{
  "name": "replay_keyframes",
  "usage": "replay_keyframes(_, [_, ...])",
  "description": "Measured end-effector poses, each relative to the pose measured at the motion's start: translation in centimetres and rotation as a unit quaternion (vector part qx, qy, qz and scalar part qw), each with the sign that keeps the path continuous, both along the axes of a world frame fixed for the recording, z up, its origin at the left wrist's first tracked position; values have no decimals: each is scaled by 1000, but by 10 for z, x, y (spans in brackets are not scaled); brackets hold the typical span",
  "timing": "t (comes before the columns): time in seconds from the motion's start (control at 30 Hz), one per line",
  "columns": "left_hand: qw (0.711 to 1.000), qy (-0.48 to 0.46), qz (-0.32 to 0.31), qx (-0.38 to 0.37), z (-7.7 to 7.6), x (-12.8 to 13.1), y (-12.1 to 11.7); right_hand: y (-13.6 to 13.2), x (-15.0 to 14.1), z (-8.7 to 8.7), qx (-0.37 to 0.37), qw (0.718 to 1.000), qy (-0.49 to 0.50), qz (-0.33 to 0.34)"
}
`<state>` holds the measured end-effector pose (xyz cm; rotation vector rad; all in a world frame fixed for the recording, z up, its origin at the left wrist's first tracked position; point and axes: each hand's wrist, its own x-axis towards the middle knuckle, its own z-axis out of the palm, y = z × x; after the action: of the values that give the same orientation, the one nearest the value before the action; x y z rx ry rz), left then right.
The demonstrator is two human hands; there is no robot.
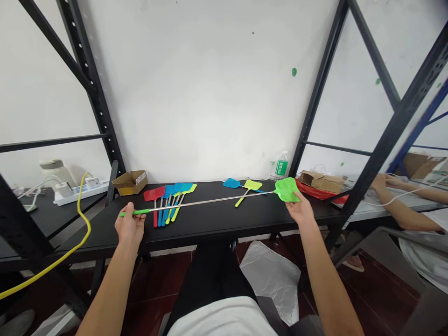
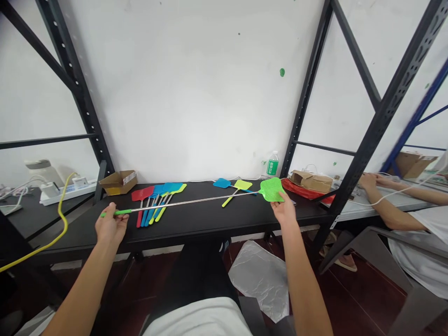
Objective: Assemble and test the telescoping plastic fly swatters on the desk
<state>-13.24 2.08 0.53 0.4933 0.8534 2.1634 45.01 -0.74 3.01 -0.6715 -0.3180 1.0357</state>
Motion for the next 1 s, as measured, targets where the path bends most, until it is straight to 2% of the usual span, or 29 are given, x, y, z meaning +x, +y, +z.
replay_keyframes(0.07, [1000,4,14,3,-1,0,1,-13,15,8,37,993,-110,15])
replay_keyframes(0.17, [999,31,25,-6,-1,0,2,-35,30,19,31,969,-244,34])
replay_keyframes(0.27, [999,40,28,-20,-1,0,2,-59,39,26,35,948,-307,78])
replay_keyframes(0.43, [997,60,30,-34,1,3,1,-100,50,32,-1,940,-320,119])
replay_keyframes(0.57, [995,95,18,-24,0,4,3,-121,50,34,53,933,-316,162])
replay_keyframes(0.67, [987,150,34,-39,-2,6,4,-126,46,35,69,938,-301,157])
replay_keyframes(0.8, [971,220,35,-81,-5,9,5,-131,53,35,52,950,-288,108])
replay_keyframes(0.87, [956,274,30,-101,-8,10,5,-133,63,35,35,954,-283,95])
replay_keyframes(1.0, [900,413,-16,-135,-11,9,2,-137,83,31,-12,953,-291,81])
